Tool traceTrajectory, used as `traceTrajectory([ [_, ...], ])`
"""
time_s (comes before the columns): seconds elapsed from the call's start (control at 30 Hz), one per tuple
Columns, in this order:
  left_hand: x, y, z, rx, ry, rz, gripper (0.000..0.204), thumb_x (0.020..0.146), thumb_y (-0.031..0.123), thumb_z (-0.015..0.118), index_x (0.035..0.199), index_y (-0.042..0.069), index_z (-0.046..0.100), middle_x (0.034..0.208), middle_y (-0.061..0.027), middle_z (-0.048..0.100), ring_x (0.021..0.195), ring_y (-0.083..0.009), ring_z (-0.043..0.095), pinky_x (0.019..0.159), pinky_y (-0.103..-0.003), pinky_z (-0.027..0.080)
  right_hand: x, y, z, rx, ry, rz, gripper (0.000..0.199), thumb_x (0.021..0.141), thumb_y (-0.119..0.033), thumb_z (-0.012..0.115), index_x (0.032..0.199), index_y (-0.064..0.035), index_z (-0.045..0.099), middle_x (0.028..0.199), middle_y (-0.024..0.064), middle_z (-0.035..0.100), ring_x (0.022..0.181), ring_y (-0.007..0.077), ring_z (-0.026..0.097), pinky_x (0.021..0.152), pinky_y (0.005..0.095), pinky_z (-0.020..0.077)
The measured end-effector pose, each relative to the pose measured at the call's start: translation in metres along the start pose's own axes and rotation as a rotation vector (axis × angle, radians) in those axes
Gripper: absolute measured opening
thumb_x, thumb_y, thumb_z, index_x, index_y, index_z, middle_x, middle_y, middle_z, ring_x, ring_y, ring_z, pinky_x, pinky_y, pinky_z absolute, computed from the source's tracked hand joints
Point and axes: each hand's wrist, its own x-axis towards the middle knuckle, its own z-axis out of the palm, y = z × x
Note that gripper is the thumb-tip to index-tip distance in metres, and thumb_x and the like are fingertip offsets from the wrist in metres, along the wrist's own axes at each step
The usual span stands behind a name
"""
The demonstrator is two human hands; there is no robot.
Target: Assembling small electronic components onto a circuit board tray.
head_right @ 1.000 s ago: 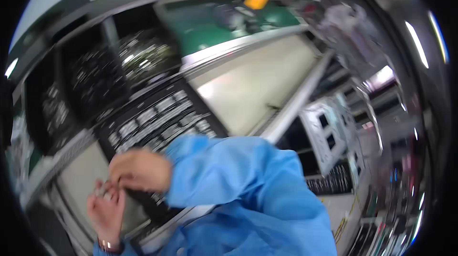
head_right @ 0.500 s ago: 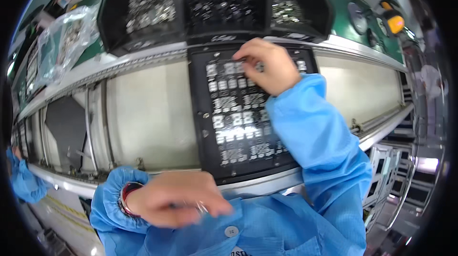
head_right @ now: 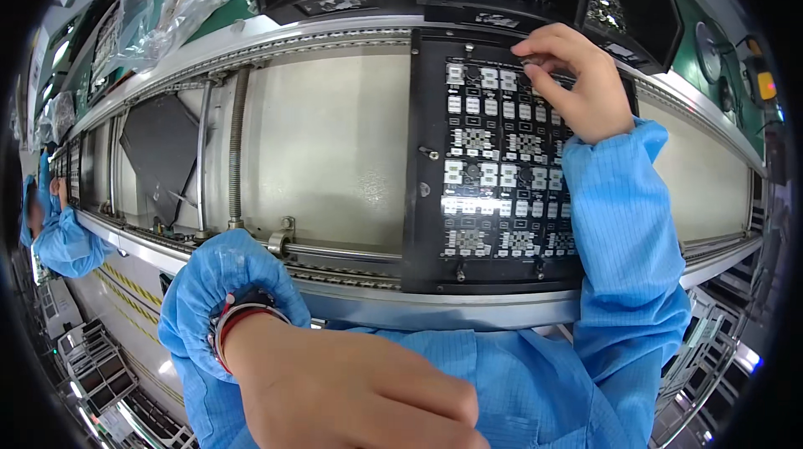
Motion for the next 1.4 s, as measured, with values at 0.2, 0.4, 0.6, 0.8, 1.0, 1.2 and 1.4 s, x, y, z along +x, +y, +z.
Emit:
traceTrajectory([
  [0.2, -0.007, -0.03, 0.028, 0.034, 0.214, 0.087, 0.036, 0.084, 0.014, 0.052, 0.119, 0.01, 0.059, 0.086, -0.0071, 0.052, 0.069, -0.0202, 0.049, 0.057, -0.03, 0.042, 0.003, 0.005, 0.001, -0.125, -0.014, -0.1, 0.033, 0.073, 0.01, 0.058, 0.103, -0.0024, 0.063, 0.099, 0.0084, 0.061, 0.09, 0.0179, 0.058, 0.079, 0.027, 0.0466],
  [0.4, -0.029, -0.066, 0.027, -0.203, 0.475, -0.018, 0.038, 0.083, 0.006, 0.05, 0.119, -0.001, 0.057, 0.09, -0.0131, 0.06, 0.072, -0.0245, 0.055, 0.058, -0.035, 0.045, 0.002, 0.011, 0.016, -0.213, -0.034, -0.081, 0.048, 0.071, 0.007, 0.064, 0.115, -0.0082, 0.055, 0.091, 0.0047, 0.06, 0.085, 0.0171, 0.058, 0.078, 0.0282, 0.0468],
  [0.6, -0.041, -0.032, 0.034, 0.14, 0.414, 0.275, 0.016, 0.083, 0.013, 0.054, 0.086, -0.001, 0.061, 0.083, -0.0168, 0.062, 0.059, -0.0236, 0.054, 0.053, -0.033, 0.045, 0.004, 0.012, 0.019, -0.281, -0.078, -0.048, 0.049, 0.073, 0.007, 0.063, 0.118, -0.0091, 0.051, 0.093, 0.0052, 0.058, 0.089, 0.0186, 0.058, 0.08, 0.029, 0.0475],
  [0.8, -0.024, -0.016, 0.042, 0.502, 0.737, 0.158, 0.015, 0.076, 0.018, 0.063, 0.09, 0.018, 0.062, 0.073, -0.0056, 0.061, 0.058, -0.0185, 0.048, 0.047, -0.028, 0.038, 0.005, 0.015, 0.023, -0.339, -0.068, -0.088, 0.046, 0.075, 0.005, 0.061, 0.117, -0.0096, 0.051, 0.094, 0.0063, 0.057, 0.09, 0.0211, 0.058, 0.082, 0.0312, 0.0498],
  [1.0, -0.023, -0.02, 0.055, 0.704, 0.868, 0.199, 0.021, 0.077, 0.021, 0.062, 0.098, 0.02, 0.06, 0.077, -0.0062, 0.063, 0.06, -0.0182, 0.049, 0.047, -0.029, 0.038, 0.0, 0.013, 0.022, -0.443, -0.057, -0.113, 0.045, 0.078, 0.003, 0.06, 0.119, -0.0108, 0.048, 0.097, 0.0094, 0.06, 0.092, 0.0268, 0.06, 0.08, 0.0347, 0.0511],
  [1.2, -0.027, -0.052, 0.039, 0.124, 0.853, -0.053, 0.016, 0.087, 0.02, 0.052, 0.09, 0.004, 0.051, 0.088, -0.0192, 0.061, 0.064, -0.0223, 0.054, 0.058, -0.029, 0.046, -0.006, 0.005, 0.035, -0.535, 0.012, -0.103, 0.043, 0.079, 0.0, 0.06, 0.118, -0.0112, 0.048, 0.099, 0.0121, 0.062, 0.095, 0.0307, 0.06, 0.081, 0.0383, 0.0499],
  [1.4, -0.017, -0.097, 0.014, -1.002, 1.025, -0.346, 0.029, 0.092, 0.035, 0.045, 0.103, 0.008, 0.045, 0.094, -0.0224, 0.057, 0.07, -0.0169, 0.051, 0.058, -0.026, 0.04, -0.007, 0.011, 0.029, -0.493, 0.074, -0.149, 0.037, 0.075, -0.001, 0.064, 0.11, -0.0086, 0.055, 0.092, 0.0088, 0.062, 0.093, 0.0282, 0.057, 0.082, 0.0352, 0.0477],
])
